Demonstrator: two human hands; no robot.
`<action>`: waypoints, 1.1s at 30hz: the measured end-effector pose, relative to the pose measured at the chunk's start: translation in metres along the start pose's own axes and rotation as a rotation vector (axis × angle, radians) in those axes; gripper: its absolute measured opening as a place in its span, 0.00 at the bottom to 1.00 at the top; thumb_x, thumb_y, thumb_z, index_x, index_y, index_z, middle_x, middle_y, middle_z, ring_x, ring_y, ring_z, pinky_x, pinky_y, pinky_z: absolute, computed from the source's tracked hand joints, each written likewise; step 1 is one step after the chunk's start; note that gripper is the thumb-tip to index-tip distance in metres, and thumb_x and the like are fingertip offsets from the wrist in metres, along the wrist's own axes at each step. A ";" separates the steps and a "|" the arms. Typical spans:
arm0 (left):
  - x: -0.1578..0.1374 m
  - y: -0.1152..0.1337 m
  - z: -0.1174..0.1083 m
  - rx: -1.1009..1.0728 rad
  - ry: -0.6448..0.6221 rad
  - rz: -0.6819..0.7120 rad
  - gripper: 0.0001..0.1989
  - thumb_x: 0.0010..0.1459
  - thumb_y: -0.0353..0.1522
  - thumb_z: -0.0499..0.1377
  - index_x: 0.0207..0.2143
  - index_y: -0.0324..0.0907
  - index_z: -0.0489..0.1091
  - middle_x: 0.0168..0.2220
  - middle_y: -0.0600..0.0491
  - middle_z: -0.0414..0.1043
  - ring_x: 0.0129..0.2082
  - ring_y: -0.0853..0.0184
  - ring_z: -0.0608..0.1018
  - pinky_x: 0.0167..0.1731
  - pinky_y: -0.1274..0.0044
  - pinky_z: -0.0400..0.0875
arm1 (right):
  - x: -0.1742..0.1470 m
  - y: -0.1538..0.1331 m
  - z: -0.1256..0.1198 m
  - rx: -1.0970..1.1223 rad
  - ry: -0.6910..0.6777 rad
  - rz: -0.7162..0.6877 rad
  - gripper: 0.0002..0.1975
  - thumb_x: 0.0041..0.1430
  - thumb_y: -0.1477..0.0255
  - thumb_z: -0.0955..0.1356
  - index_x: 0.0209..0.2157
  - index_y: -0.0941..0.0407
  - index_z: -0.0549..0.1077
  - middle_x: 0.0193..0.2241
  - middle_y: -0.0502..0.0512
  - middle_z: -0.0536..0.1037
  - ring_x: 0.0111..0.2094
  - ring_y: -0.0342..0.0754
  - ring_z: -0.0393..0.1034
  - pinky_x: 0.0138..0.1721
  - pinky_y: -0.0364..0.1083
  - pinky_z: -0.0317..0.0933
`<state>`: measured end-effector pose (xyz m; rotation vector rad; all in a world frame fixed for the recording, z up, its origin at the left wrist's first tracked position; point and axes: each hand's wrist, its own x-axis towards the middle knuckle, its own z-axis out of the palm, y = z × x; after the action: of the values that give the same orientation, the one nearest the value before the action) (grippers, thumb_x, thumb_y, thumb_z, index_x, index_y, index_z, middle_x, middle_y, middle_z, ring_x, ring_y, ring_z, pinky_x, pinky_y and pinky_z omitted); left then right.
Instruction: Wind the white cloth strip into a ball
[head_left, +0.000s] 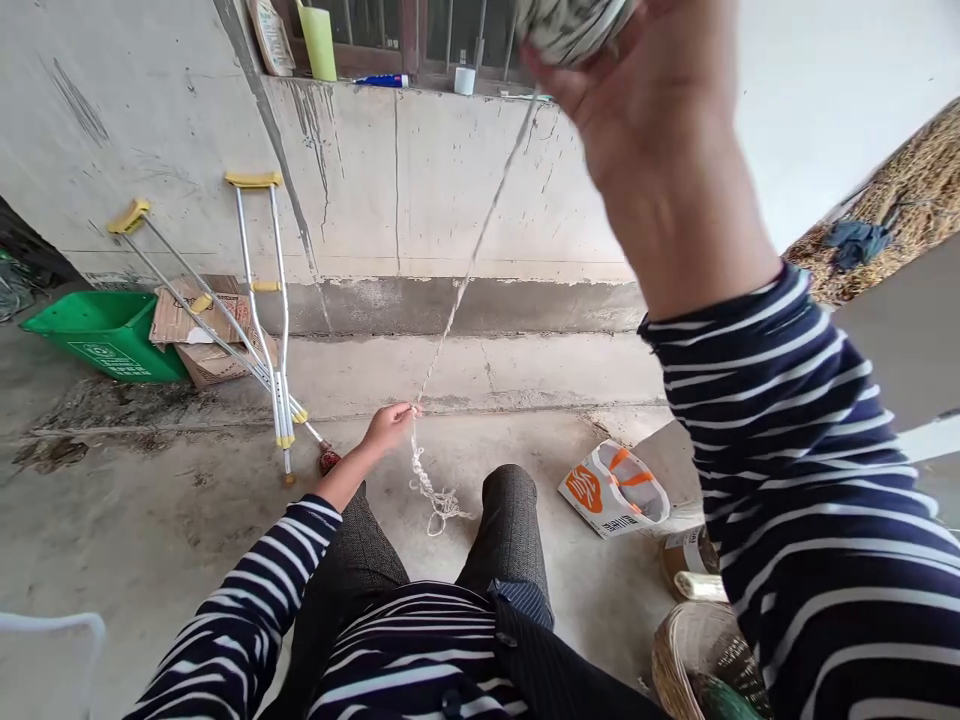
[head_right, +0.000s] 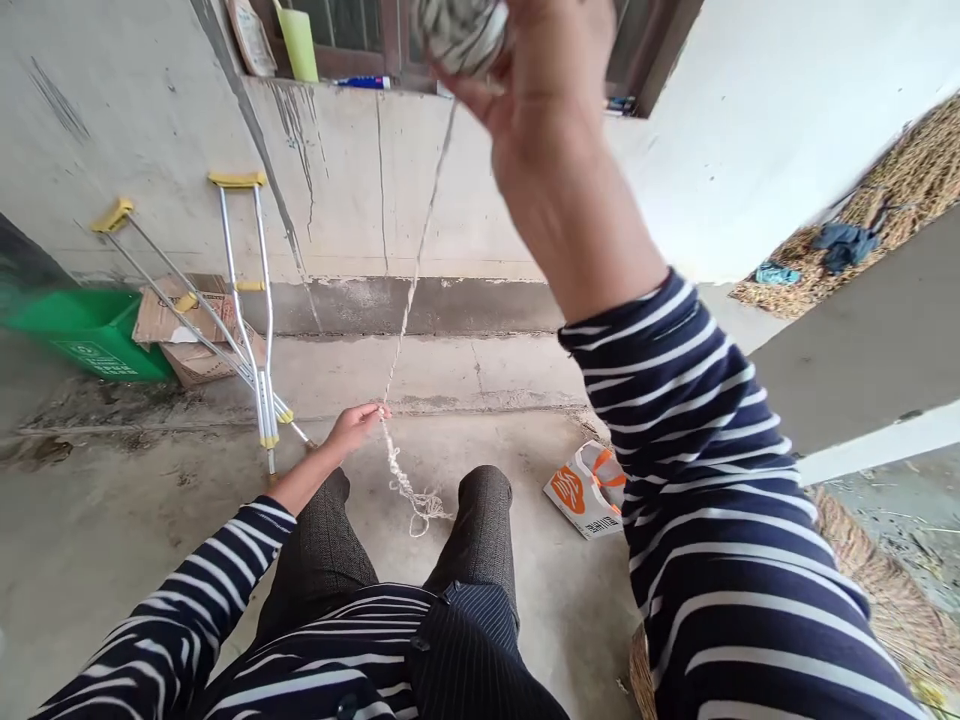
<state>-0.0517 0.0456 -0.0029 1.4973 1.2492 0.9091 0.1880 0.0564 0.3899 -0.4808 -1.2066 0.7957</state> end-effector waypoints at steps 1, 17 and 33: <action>0.004 -0.008 0.003 0.017 0.021 -0.036 0.18 0.57 0.45 0.63 0.40 0.40 0.78 0.49 0.40 0.82 0.56 0.48 0.81 0.60 0.61 0.70 | -0.013 0.009 0.006 0.014 -0.012 -0.013 0.09 0.59 0.78 0.67 0.39 0.50 0.66 0.34 0.42 0.77 0.40 0.43 0.76 0.44 0.46 0.77; 0.020 0.148 0.027 -0.196 0.117 0.553 0.17 0.66 0.45 0.62 0.47 0.42 0.77 0.40 0.49 0.82 0.47 0.60 0.82 0.55 0.68 0.73 | -0.055 0.066 0.026 0.004 -0.070 0.106 0.11 0.55 0.80 0.68 0.36 0.50 0.67 0.31 0.42 0.74 0.37 0.42 0.72 0.39 0.46 0.74; -0.061 -0.029 0.033 -0.149 -0.207 -0.028 0.21 0.61 0.50 0.59 0.34 0.42 0.78 0.41 0.46 0.83 0.48 0.55 0.81 0.58 0.65 0.69 | -0.019 0.059 -0.015 -0.039 0.073 0.083 0.10 0.59 0.82 0.67 0.35 0.50 0.69 0.31 0.44 0.76 0.35 0.43 0.74 0.39 0.46 0.79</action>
<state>-0.0410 -0.0199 -0.0379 1.4135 1.0269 0.7896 0.1829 0.0808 0.3315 -0.5904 -1.1425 0.8192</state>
